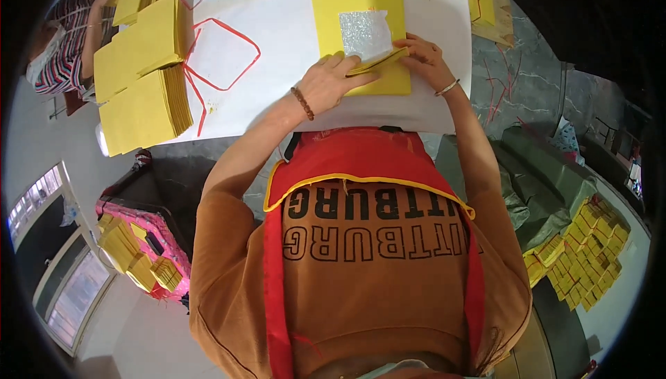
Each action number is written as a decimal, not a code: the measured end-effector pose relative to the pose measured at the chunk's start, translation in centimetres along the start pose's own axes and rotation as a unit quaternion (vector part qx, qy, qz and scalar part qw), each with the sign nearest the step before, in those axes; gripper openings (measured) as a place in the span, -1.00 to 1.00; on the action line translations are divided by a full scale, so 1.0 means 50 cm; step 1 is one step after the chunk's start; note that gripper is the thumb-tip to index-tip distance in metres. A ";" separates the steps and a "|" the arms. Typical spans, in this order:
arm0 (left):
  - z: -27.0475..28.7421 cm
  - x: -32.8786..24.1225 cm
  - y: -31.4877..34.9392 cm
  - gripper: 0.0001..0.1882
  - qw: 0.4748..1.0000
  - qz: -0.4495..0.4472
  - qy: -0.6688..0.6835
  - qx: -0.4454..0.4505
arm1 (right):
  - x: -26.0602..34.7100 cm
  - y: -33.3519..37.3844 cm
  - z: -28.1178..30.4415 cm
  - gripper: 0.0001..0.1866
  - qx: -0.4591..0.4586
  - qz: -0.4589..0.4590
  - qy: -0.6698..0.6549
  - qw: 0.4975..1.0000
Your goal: Folding sheets of yellow paper, bundling them with red ribbon, and packing the bundles into a large sack.
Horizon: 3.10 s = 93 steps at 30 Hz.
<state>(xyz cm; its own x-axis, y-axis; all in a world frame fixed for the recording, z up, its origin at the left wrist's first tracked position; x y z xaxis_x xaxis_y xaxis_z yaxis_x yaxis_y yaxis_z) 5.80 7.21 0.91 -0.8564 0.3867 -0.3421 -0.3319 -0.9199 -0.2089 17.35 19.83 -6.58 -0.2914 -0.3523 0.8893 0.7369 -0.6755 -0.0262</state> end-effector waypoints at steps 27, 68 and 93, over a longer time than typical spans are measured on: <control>0.050 0.059 0.028 -0.86 0.973 0.109 0.077 -0.187 | -0.006 -0.013 0.013 -0.69 -0.036 0.013 -0.085 0.996; 0.043 0.117 0.062 -0.75 0.956 0.141 0.181 -0.184 | 0.104 0.008 0.011 -0.71 -0.003 0.121 0.153 0.981; -0.021 0.228 0.089 -0.56 0.781 0.545 0.270 -0.144 | 0.024 -0.061 0.010 -0.76 -0.214 -0.181 0.031 0.960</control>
<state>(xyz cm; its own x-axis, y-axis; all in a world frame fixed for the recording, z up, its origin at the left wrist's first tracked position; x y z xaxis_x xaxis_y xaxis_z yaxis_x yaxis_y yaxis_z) -5.03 7.59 -4.86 -0.2510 -0.5726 -0.7805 0.6465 -0.6993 0.3051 15.06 21.81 -5.23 -0.5268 -0.0744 0.8467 0.2674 -0.9601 0.0820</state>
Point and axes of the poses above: each hand's wrist, its own y-axis away from the middle knuckle, its own z-axis out of the back of the hand, x = y × z, the point moved 9 cm from there along -y, towards the middle knuckle, and after that the axes turned 8 degrees about -x, right-handed, at the moved point
